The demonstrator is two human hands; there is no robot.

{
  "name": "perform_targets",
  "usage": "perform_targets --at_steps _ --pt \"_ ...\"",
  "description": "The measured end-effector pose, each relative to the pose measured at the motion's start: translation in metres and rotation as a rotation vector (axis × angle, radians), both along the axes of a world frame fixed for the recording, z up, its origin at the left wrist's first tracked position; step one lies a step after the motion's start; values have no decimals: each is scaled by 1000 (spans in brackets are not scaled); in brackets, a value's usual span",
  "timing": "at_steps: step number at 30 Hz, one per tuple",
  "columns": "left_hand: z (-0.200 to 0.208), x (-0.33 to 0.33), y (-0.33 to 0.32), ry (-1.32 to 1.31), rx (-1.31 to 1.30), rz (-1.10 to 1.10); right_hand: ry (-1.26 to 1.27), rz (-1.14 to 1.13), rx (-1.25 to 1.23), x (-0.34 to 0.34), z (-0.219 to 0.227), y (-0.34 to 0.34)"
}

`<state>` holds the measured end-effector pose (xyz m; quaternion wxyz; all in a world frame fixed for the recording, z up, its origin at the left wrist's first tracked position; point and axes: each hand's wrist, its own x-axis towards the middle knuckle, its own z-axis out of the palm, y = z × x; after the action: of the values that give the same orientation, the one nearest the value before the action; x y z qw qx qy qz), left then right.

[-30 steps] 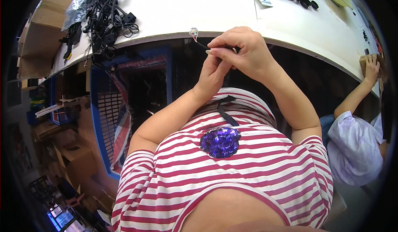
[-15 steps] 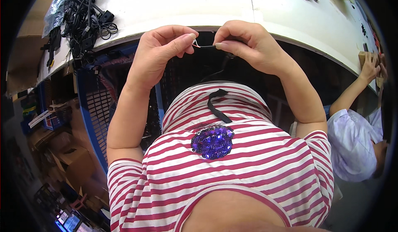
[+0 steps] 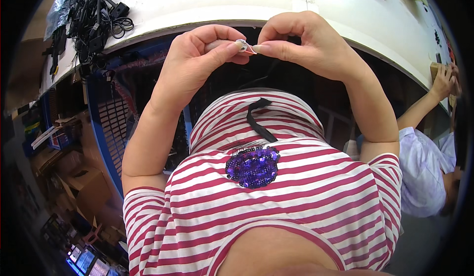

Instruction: The person assembles small electronic components at a workbench. They repeatedly pick up a black cylindrical device, apply glue from a tube to its interior, insert a small white component, and secure it with a black cap. The process is repeated for multiple units.

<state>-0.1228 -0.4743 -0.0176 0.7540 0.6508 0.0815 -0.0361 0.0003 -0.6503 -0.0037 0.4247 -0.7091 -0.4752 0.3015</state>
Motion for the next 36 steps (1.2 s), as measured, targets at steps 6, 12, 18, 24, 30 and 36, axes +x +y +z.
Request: perform_targets --at_steps 6,12,18,24,30,36 --pt "2 -1 2 9 283 -23 36 7 -79 3 2 0" --pt "8 -5 2 1 474 -61 58 20 -119 -4 11 6" --pt "8 -6 -1 -53 595 -124 -145 98 -104 -6 18 5" --pt "4 -7 -1 -32 542 -88 -194 84 21 -4 1 2" --pt "-1 -6 2 59 219 -118 -49 26 -38 -5 -2 -2" --pt "-9 -3 3 50 -69 -113 244 0 -49 1 -2 0"
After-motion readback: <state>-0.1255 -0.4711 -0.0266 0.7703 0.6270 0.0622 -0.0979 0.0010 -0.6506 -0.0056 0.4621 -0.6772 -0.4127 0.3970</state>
